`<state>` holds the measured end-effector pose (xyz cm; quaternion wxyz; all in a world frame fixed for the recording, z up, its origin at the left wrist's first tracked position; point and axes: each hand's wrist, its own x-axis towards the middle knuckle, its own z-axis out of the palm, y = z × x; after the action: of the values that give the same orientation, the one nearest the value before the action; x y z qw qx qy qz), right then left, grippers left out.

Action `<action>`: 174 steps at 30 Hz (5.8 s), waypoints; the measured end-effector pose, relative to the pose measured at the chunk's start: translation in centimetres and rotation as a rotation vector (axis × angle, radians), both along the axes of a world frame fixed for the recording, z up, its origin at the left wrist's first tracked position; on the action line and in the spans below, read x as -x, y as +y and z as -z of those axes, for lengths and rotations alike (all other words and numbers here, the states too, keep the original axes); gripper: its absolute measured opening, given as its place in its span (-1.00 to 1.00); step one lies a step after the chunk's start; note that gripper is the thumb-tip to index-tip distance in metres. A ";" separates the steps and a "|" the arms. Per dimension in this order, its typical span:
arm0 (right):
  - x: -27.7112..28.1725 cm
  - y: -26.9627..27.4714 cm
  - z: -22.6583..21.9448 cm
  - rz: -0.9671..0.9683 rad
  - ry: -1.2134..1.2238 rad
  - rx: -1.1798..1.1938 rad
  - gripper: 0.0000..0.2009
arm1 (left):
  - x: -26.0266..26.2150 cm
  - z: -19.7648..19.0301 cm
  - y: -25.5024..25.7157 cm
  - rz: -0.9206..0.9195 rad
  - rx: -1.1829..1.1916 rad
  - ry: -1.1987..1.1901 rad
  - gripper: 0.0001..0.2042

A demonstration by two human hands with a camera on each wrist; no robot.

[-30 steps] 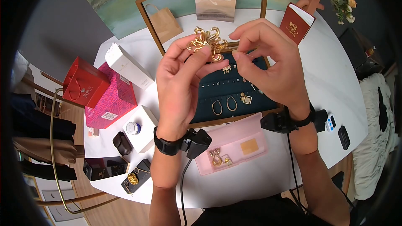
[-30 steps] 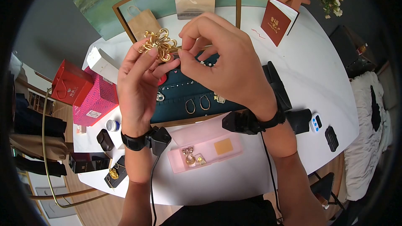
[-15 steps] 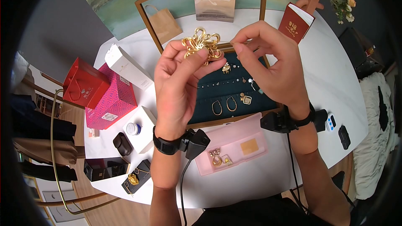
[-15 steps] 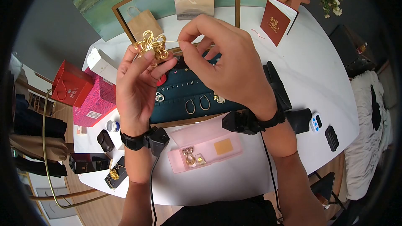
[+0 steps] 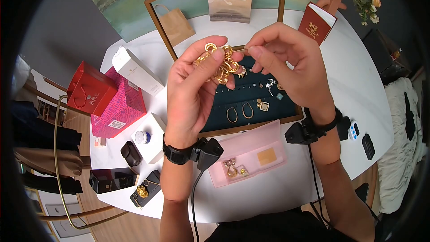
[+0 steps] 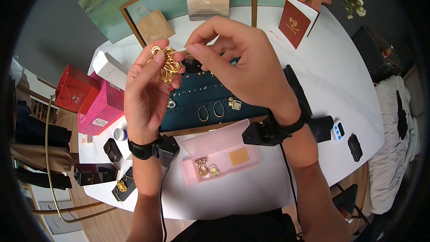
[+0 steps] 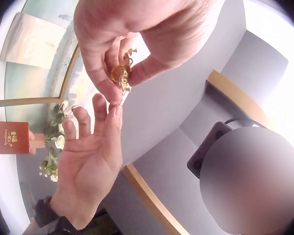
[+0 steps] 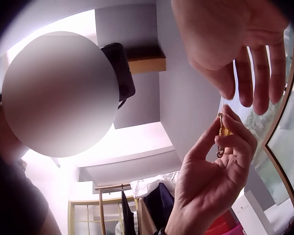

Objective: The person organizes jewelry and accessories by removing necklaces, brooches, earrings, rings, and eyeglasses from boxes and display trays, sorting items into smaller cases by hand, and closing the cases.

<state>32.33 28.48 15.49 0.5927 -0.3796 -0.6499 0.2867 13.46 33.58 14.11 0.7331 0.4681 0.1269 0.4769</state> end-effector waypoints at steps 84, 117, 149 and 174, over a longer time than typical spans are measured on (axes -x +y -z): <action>0.4 0.6 0.2 0.204 -0.258 -0.380 -0.85 | -1.4 0.9 -0.9 -0.285 -0.217 0.120 -0.69; 0.5 0.5 0.4 0.085 -0.070 -0.170 -0.91 | -1.0 0.8 -0.4 -0.337 -0.622 0.193 -0.48; -1.1 0.7 1.0 -0.078 -0.216 0.244 -0.83 | 2.3 -1.3 0.0 -0.349 -0.984 0.839 -0.45; 9.5 6.1 9.8 -0.283 -0.961 0.648 -0.87 | 11.0 -3.0 1.4 -0.578 -0.764 0.551 -0.57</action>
<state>22.81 34.58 5.71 0.0423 -0.5380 -0.7690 0.3426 2.41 34.93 17.07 0.2899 0.7544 0.2551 0.5308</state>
